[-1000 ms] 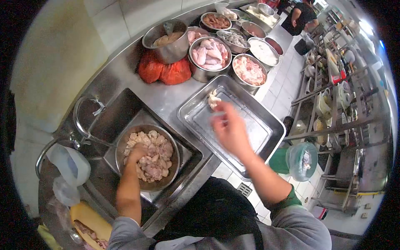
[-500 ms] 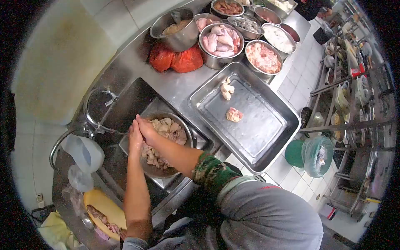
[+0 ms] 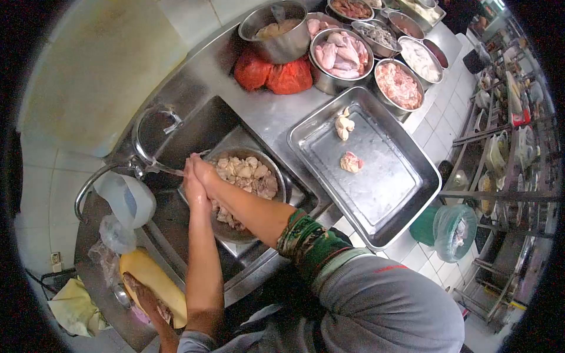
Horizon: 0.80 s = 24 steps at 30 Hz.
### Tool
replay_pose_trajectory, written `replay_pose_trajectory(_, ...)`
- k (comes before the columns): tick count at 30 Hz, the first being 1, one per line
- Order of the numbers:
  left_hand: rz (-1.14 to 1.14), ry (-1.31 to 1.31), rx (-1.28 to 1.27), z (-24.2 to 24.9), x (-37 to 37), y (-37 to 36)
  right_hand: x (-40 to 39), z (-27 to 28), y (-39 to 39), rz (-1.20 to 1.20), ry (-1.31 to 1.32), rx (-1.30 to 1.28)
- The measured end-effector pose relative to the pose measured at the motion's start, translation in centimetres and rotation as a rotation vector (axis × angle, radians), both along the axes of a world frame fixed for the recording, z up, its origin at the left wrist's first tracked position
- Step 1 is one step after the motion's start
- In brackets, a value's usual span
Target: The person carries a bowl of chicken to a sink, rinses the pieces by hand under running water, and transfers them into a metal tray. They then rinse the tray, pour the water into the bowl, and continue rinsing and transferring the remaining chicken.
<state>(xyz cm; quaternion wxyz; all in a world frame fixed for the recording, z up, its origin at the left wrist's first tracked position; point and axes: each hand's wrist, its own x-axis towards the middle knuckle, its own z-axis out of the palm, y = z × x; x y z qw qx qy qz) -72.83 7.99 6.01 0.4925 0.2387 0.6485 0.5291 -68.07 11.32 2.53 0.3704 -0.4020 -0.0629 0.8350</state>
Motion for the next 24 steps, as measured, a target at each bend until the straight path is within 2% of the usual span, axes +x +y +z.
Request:
replay_pose_trajectory(1, -0.072, 0.052, 0.105, -0.6, -0.5, 0.3, 0.3, 0.0, -0.3, 0.074, -0.024, -0.015)
replay_pose_trajectory(4, -0.207, -0.167, -0.282, -2.2, -3.2, 2.2, 0.6, 0.0, -0.7, 0.202, -0.089, 0.034)
replay_pose_trajectory(6, -0.143, -0.133, -0.129, -2.7, -2.7, 2.1, 0.9, 0.6, -0.9, 0.143, -0.112, 0.163)
replay_pose_trajectory(7, -0.077, -0.067, -0.009, -3.3, -1.7, 1.7, 0.7, 1.0, -0.9, 0.052, -0.259, 0.179)
replay_pose_trajectory(8, -0.009, 0.001, 0.11, -3.5, -0.3, 1.2, -0.1, -2.2, -0.2, -0.086, -0.468, 0.461)
replay_pose_trajectory(9, 0.036, -0.07, 0.175, -3.3, 1.4, 0.7, -1.3, -8.2, 1.0, -0.224, -0.669, 0.746)
replay_pose_trajectory(11, 0.001, -0.107, 0.146, -2.0, 2.3, 0.4, -1.5, -8.0, 0.2, -0.258, -0.516, 0.813)
replay_pose_trajectory(12, -0.001, -0.12, 0.137, -1.5, 1.4, 0.8, 1.0, -3.4, -0.8, -0.142, -0.188, 0.588)
replay_pose_trajectory(14, -0.152, 0.011, 0.035, -3.2, -2.1, 2.9, 1.9, 0.3, -0.8, 0.039, -0.151, 0.368)
replay_pose_trajectory(16, -0.328, 0.555, 0.099, -2.7, -3.1, 3.6, 1.6, 0.8, -0.2, -0.021, 0.232, 0.156)
replay_pose_trajectory(18, -0.282, 0.717, 0.065, -0.9, -1.6, 2.3, 0.6, 0.1, 1.0, -0.149, 0.162, 0.024)
replay_pose_trajectory(19, -0.368, 0.811, 0.097, -1.6, -1.7, 1.6, 0.4, 0.0, 1.3, -0.257, 0.119, -0.012)
replay_pose_trajectory(20, -0.441, 0.891, 0.048, -1.4, -2.0, 0.5, 0.2, -0.9, 1.5, -0.148, -0.025, 0.075)
replay_pose_trajectory(22, -0.306, 0.669, 0.246, -2.4, -3.5, -2.4, -0.4, -3.4, 1.9, 0.067, -0.318, 0.253)
replay_pose_trajectory(23, -0.203, 0.536, 0.218, -4.2, -4.6, -3.1, -1.0, -2.0, 1.1, 0.11, -0.545, 0.386)
replay_pose_trajectory(24, -0.101, 0.4, 0.184, -7.0, -5.9, -4.1, -1.8, -2.5, 0.9, 0.169, -0.524, 0.434)
